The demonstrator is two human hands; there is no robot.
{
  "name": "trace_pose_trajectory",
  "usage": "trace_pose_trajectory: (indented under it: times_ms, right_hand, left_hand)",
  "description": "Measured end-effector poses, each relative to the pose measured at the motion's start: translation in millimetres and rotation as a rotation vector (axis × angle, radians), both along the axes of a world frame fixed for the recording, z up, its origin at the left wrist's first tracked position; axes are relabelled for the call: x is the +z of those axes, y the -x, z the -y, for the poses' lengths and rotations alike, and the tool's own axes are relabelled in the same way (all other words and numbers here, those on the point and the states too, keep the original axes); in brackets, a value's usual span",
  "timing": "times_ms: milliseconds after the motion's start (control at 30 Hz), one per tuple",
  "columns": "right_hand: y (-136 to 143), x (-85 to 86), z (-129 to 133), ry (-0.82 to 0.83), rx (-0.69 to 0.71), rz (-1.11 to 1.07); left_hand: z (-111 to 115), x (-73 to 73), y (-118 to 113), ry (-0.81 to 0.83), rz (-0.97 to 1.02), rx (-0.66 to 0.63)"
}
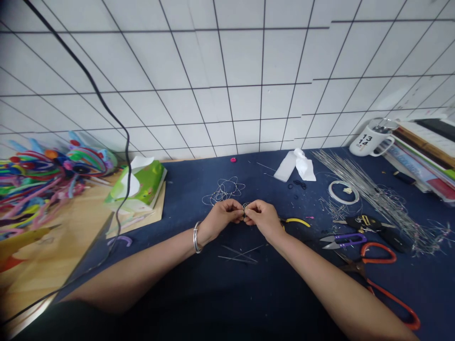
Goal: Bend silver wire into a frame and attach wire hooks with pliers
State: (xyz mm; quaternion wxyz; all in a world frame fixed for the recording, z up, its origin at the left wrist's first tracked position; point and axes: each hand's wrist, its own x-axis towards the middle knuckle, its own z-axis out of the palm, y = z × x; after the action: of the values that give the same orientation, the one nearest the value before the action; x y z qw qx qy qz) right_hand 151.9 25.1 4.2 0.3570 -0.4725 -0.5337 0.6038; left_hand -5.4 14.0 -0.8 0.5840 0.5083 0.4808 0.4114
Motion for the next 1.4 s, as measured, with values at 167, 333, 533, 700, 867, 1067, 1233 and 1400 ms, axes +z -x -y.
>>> trace_pose_trajectory:
  times_ms: [167,333,533,700,867,1067,1233,1400]
  right_hand:
    - [0,1.8,-1,0.003,0.004,0.007]
    - [-6,5.4,-7,-0.037,0.041,0.105]
    - [-12,2.2,-15,-0.055,0.076,0.261]
    - [-15,6.2,-17,-0.093,0.059,0.355]
    - [-19,14.9,-17,-0.222,0.017,0.436]
    - [-16,15.8,-15,-0.244,0.068,0.445]
    - [-15,20.8,-12,-0.282,0.206,0.473]
    - [-17,36.3,-9,-0.367,0.573,0.55]
  left_hand:
    - [1,1.1,0,0.006,-0.014,0.001]
    - [-1,4.8,3,-0.007,-0.052,-0.021]
    - [-10,25.2,20,-0.206,-0.403,-0.061]
    - [-6,57.9,33,-0.424,-0.727,-0.429]
    - [10,60.3,29,-0.539,-0.954,-0.789]
    - [23,50.3,22,-0.689,-1.051,-0.837]
    - [27,55.2,23,-0.735,-1.059,-0.84]
    - [26,65.2,31,-0.731,-1.126,-0.767]
